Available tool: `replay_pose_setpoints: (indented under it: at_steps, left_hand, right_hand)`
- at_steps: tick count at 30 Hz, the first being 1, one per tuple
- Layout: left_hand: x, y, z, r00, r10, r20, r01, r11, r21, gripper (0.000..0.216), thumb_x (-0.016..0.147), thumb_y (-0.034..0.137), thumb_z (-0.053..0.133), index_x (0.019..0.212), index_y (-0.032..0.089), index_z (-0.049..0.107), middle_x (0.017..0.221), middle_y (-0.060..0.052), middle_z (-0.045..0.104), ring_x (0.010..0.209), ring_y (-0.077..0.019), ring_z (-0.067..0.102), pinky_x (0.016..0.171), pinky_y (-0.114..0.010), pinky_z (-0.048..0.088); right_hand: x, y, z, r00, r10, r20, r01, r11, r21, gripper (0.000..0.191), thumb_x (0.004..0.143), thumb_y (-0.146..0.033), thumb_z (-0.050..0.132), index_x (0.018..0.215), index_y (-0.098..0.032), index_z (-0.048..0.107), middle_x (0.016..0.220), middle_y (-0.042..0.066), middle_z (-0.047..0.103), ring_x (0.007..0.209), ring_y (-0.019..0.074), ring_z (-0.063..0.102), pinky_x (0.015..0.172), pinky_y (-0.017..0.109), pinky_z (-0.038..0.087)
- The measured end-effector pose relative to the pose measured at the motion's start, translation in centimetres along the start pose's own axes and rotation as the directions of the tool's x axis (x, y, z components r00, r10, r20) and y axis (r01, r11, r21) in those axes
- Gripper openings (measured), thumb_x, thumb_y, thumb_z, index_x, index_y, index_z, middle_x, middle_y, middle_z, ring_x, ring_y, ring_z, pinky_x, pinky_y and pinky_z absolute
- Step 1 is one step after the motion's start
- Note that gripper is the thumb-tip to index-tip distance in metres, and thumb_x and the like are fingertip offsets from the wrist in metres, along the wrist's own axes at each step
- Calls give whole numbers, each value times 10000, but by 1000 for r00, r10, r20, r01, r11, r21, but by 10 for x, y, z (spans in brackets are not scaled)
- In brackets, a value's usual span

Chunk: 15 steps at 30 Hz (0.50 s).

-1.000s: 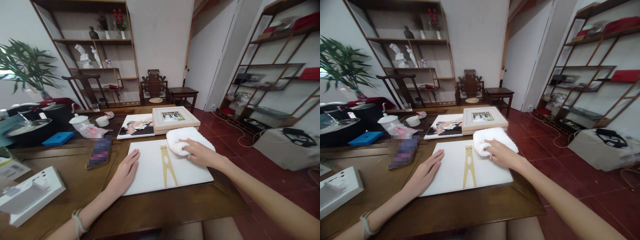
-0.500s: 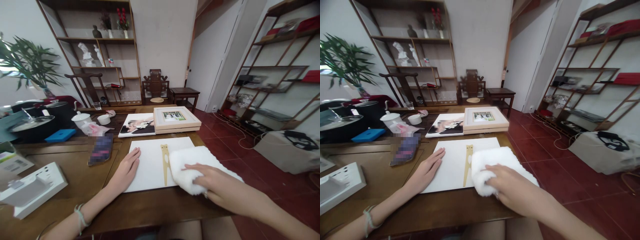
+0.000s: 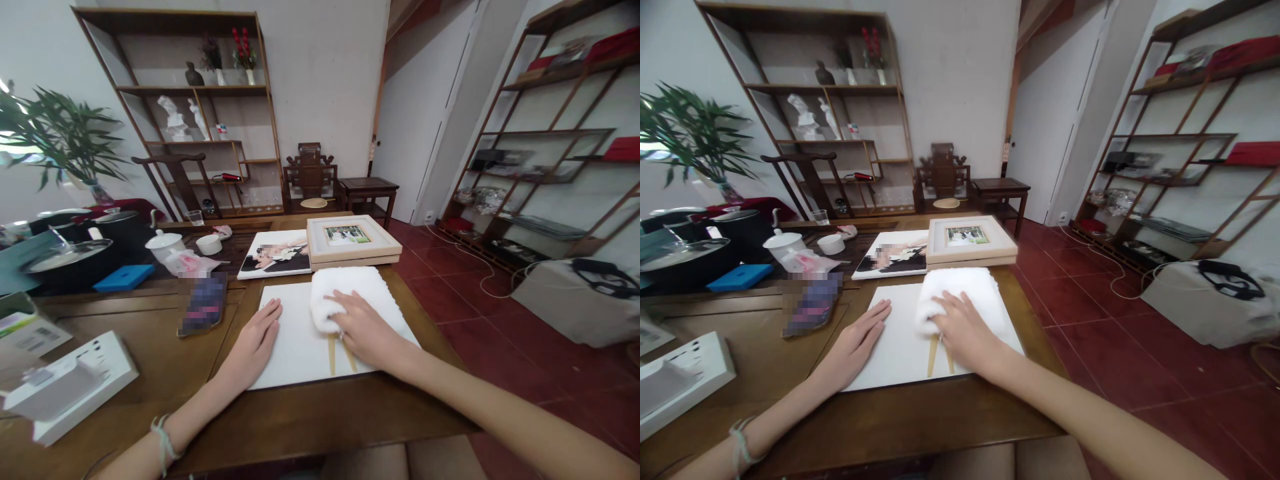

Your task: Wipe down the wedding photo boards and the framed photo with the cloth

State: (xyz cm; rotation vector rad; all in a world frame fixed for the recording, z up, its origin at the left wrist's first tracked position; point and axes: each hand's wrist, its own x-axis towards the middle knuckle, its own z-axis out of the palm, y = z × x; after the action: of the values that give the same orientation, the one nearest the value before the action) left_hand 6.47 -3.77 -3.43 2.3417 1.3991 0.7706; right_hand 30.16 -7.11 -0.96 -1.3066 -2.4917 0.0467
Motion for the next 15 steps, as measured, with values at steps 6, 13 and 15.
replay_pose_setpoints:
  at_steps: [6,13,15]
  left_hand:
    - [1,-1,2,1000,-4,-10,4,1000,-30,452,886,365,332,1207,131,548,1357,-90,454,1275,-219,373,1078,-399,263]
    - [1,0,1,1000,-3,4,3,1000,-8,468,888,363,320,1213,106,538,1362,-103,443,1280,-219,367,1078,-403,260]
    - [1,0,1,1000,1,7,-1,1000,-4,464,889,358,316,1200,104,550,1363,-108,440,1280,-221,365,1076,-408,262]
  right_hand:
    - [-49,-44,6,979,-200,35,202,976,-82,195,812,-116,477,783,-179,659,1367,106,406,1306,329,227,1052,555,146]
    - [-16,-23,-6,988,-119,97,119,993,2,351,732,-25,464,1018,-163,613,1338,123,437,1283,291,295,1030,513,232]
    - [4,-10,-7,992,-87,89,86,996,20,388,710,-13,468,1051,-151,591,1298,143,468,1252,294,340,1005,506,261]
